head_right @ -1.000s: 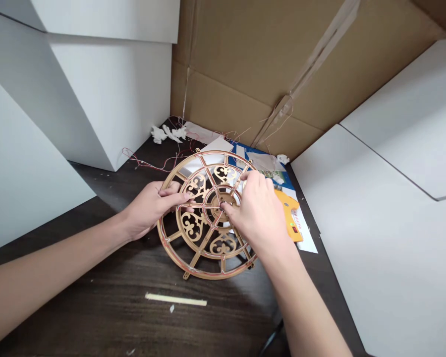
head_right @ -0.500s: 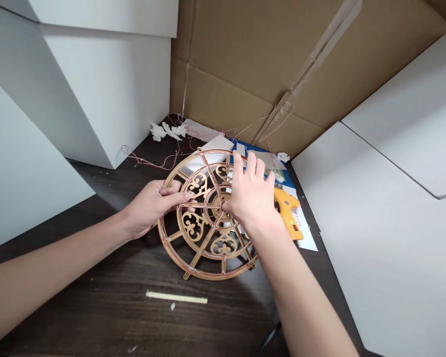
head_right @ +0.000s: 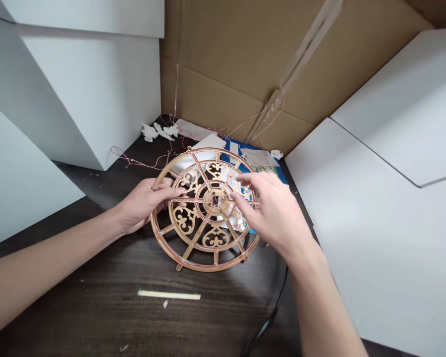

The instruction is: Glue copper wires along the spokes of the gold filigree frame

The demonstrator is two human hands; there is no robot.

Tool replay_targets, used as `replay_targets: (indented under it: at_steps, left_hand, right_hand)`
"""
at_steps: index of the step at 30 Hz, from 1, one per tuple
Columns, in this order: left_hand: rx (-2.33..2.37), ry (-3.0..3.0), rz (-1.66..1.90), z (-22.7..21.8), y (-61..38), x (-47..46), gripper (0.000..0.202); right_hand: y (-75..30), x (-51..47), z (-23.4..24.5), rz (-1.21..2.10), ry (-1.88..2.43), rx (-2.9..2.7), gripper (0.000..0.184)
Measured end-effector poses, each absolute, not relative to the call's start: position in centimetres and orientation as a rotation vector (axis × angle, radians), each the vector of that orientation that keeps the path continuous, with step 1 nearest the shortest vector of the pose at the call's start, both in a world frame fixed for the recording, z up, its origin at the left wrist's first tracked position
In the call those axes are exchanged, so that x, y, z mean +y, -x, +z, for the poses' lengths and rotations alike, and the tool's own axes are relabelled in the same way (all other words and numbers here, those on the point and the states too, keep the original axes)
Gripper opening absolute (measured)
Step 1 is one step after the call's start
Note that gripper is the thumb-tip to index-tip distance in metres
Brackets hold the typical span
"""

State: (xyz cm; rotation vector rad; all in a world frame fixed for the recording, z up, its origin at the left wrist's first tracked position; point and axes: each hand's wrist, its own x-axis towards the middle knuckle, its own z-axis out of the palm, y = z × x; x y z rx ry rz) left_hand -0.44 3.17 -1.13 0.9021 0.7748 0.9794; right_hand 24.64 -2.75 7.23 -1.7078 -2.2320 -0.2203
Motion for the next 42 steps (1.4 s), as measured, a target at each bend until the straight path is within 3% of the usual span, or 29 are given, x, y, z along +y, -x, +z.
replay_targets:
  at_steps: [5, 12, 22, 27, 32, 42]
  left_hand:
    - [0.788, -0.900, 0.984, -1.2, 0.4, 3.2, 0.058]
    - [0.785, -0.900, 0.988, -1.2, 0.3, 3.1, 0.058]
    - [0.777, -0.918, 0.980, -1.4, 0.4, 3.2, 0.060]
    - [0.770, -0.926, 0.991, -1.5, 0.4, 3.1, 0.059]
    - [0.761, -0.921, 0.998, -1.5, 0.3, 3.1, 0.056]
    - [0.764, -0.898, 0.997, -1.2, 0.2, 3.0, 0.058]
  right_hand:
    - [-26.0, -6.1, 4.7, -0.081, 1.726, -2.257, 0.050]
    - [-27.1, -6.6, 3.1, -0.114, 1.643, -2.216, 0.017]
    - [-21.8, -4.0, 6.2, -0.207, 1.731, -2.195, 0.019]
    - [-20.6, -2.9, 4.4, -0.061, 1.732, -1.962, 0.014]
    - [-21.0, -2.7, 2.3, -0.009, 1.663, -1.690, 0.020]
    - [-21.7, -3.5, 0.8, 0.280, 1.590, -1.685, 0.026]
